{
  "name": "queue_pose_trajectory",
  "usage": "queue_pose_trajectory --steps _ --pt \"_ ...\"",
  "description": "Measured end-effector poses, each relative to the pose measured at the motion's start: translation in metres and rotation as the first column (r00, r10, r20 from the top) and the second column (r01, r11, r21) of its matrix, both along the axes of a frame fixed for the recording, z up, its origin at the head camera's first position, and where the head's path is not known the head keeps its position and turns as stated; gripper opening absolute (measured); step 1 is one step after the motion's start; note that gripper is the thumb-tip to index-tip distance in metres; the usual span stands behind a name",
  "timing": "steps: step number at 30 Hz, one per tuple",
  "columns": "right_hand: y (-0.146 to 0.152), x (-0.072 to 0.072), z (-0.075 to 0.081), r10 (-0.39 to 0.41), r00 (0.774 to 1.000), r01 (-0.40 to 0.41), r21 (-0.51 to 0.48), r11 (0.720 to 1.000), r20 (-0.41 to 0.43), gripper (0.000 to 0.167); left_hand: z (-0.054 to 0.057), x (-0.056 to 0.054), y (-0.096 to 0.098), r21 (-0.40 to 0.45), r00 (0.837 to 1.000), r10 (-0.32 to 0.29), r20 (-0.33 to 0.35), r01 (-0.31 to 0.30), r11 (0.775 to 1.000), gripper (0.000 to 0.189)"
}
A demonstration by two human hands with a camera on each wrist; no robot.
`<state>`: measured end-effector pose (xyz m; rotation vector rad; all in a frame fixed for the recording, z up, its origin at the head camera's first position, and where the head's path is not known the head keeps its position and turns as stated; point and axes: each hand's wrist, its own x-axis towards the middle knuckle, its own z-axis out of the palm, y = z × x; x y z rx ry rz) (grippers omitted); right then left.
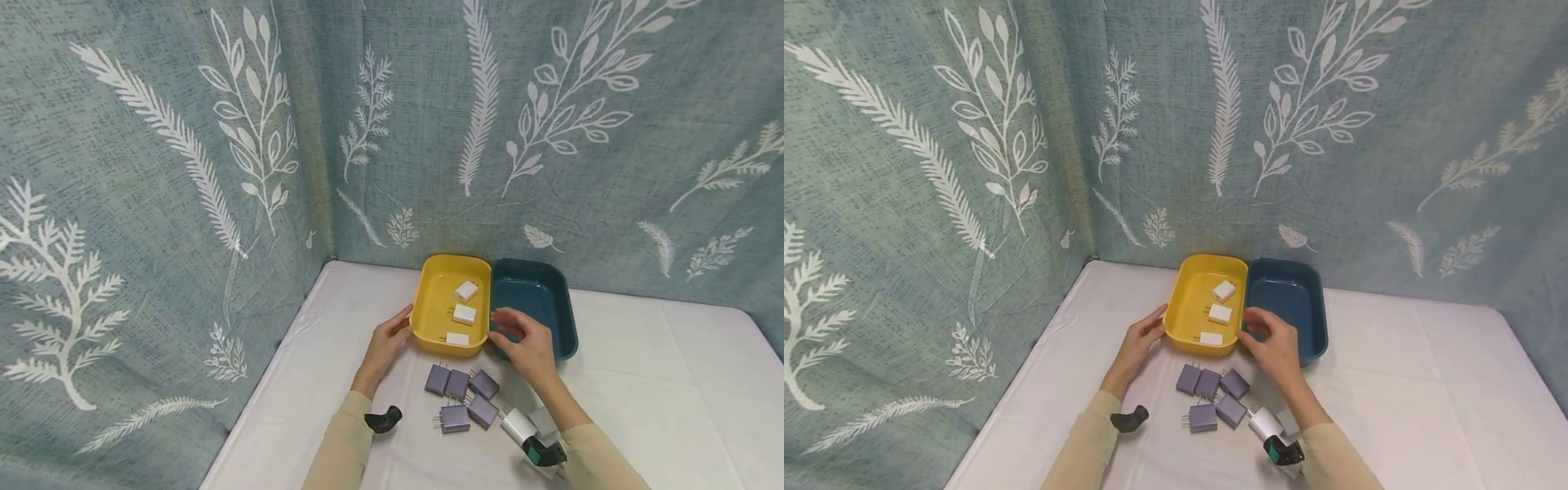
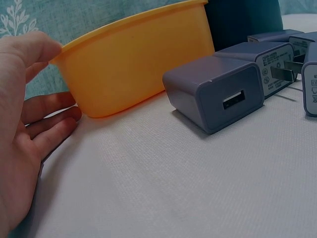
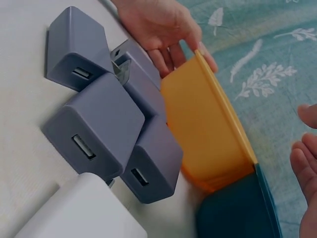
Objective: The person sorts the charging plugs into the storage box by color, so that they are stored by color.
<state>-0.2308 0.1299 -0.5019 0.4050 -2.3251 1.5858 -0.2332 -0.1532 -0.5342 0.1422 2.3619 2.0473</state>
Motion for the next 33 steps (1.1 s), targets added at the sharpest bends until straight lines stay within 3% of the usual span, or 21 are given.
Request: queue_pose_trajectory --steps 11,18,25,33 --pt "0.005 0.010 -0.004 0.020 1.000 -0.020 -0.048 0.999 -0.005 0.040 0.000 0.001 0.000 -0.004 1.000 0.008 -0.007 -0.008 1.000 0.047" --pt "0.009 0.015 -0.006 0.022 1.000 -0.021 -0.027 0.999 0.021 0.040 0.000 0.000 0.000 -0.013 1.000 0.005 -0.001 -0.005 1.000 0.048" --pt "0.012 0.018 -0.010 0.031 0.999 -0.030 -0.032 0.999 0.017 0.042 -0.033 -0.018 -0.002 -0.009 0.999 0.044 -0.017 -0.044 0.999 0.048" --pt "0.019 0.028 -0.016 0.032 0.999 -0.031 -0.014 0.999 0.031 0.040 -0.034 -0.017 0.000 -0.012 0.998 0.059 -0.031 -0.059 0.998 0.047"
